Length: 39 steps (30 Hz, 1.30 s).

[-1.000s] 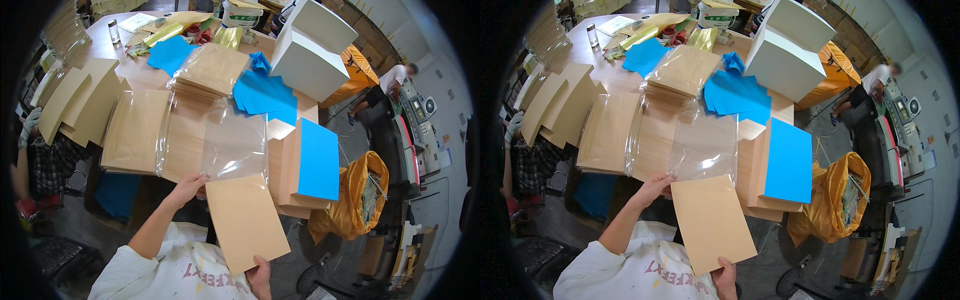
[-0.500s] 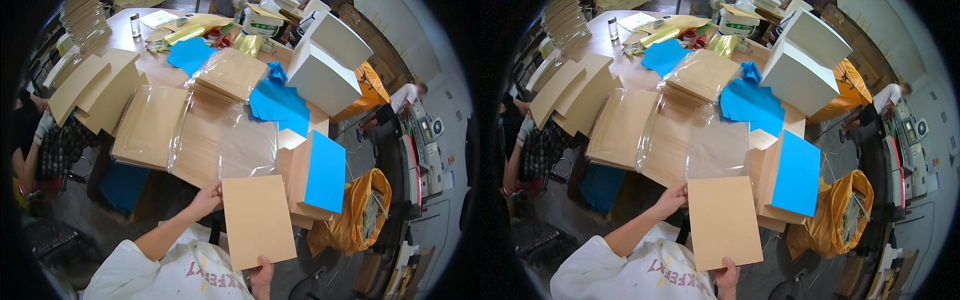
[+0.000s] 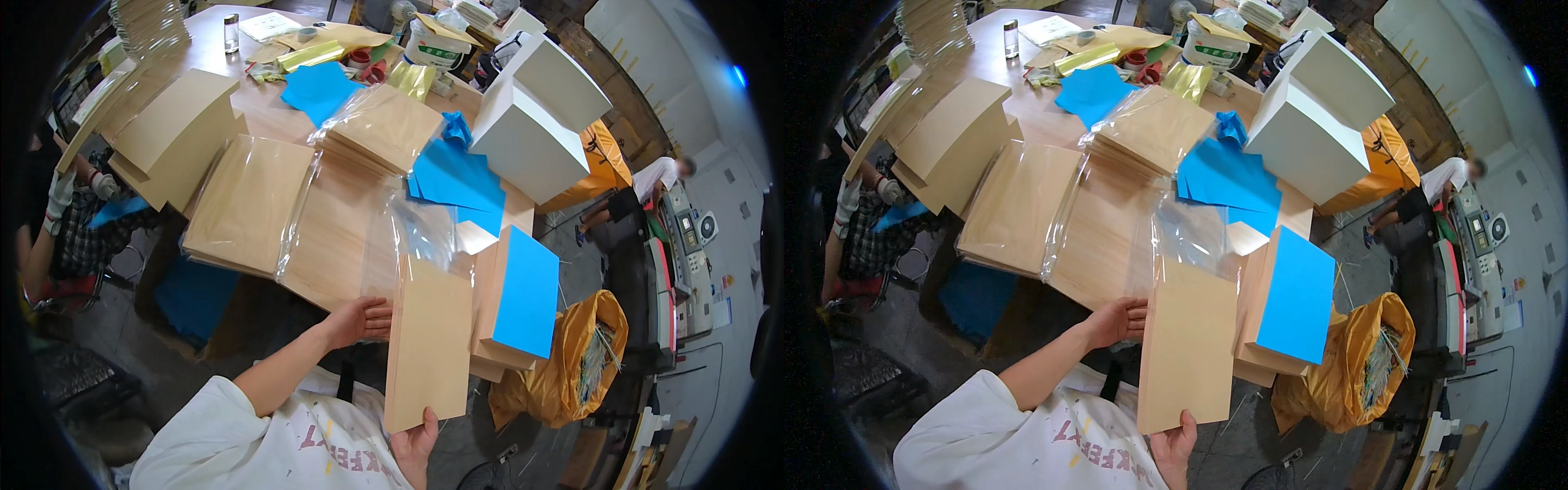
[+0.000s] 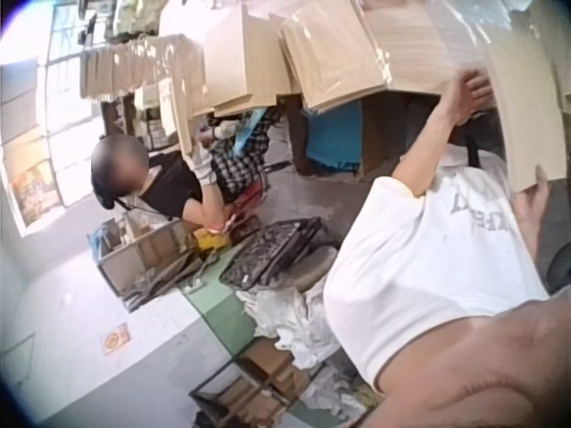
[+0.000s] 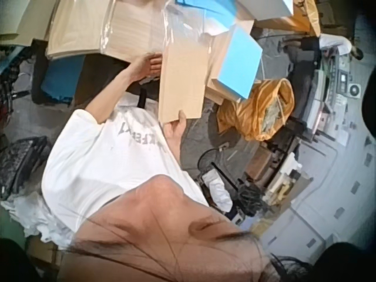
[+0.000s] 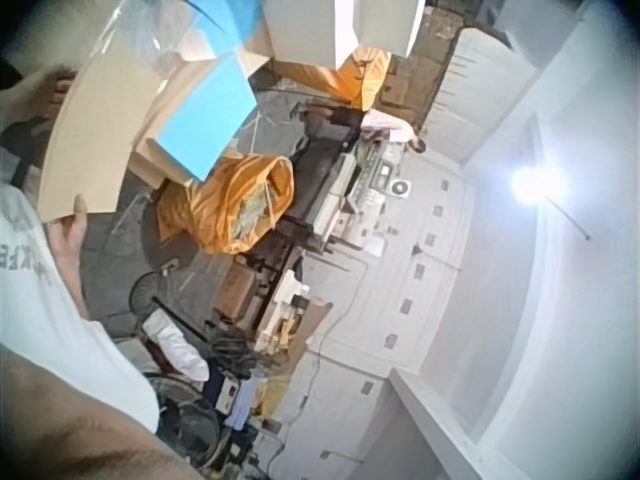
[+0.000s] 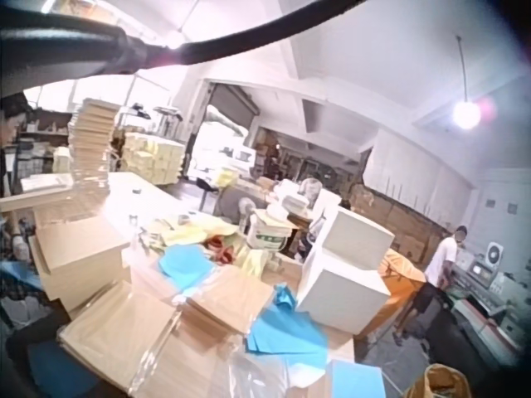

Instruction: The person repeatedly picks up a book, places it into a clear plastic sleeve, and stacks the packaged book on a growing pile. The person also briefly walks to a nearby shelf to retrieve more plastic sleeves before returning to the table to continue packaging.

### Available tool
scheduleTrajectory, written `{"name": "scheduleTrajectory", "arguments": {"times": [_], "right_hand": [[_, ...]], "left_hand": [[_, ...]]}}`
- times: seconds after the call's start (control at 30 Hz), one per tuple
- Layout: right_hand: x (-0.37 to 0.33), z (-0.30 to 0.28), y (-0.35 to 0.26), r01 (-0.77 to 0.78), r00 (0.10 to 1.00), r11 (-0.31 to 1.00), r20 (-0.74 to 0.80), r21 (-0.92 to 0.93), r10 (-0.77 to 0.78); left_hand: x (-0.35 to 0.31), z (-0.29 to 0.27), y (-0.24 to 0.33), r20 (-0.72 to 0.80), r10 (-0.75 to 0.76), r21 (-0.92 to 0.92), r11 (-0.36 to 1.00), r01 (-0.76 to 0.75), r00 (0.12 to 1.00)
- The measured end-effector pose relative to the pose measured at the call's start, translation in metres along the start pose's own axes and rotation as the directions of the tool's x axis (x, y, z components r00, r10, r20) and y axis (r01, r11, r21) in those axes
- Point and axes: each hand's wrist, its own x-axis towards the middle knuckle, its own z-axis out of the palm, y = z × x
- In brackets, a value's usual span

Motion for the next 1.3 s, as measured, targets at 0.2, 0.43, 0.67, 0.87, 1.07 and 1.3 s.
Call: {"name": "scheduleTrajectory", "arguments": {"times": [0.2,0.43,0.67,0.87,1.07,1.3], "right_hand": [[0.003,-0.007,-0.007,-0.017,1.0,0.983,-0.015,-0.184,0.014],[0.014,-0.032,0.004,-0.067,0.988,0.98,-0.146,-0.188,0.039],[0.02,-0.013,0.009,0.036,0.995,0.972,-0.083,-0.232,-0.056],[0.014,-0.003,0.01,-0.041,0.998,0.968,-0.061,-0.247,0.027],[0.019,-0.008,0.026,-0.157,0.987,0.964,-0.011,-0.214,0.158],[0.062,0.0,0.045,-0.2,0.979,0.973,0.003,-0.118,0.202]], "left_hand": [[0.003,0.002,0.02,0.341,0.139,-0.369,0.93,-0.004,0.93],[-0.005,0.036,0.007,-0.157,-0.021,0.034,0.999,0.027,0.987],[-0.058,0.032,-0.026,0.008,-0.129,0.22,0.968,0.124,0.992],[-0.053,0.045,0.017,-0.058,0.07,-0.038,0.997,-0.072,0.996],[-0.063,0.051,0.001,-0.276,0.194,0.264,0.957,-0.12,0.941],[-0.085,0.049,-0.01,-0.219,0.139,0.281,0.957,-0.074,0.966]]}}
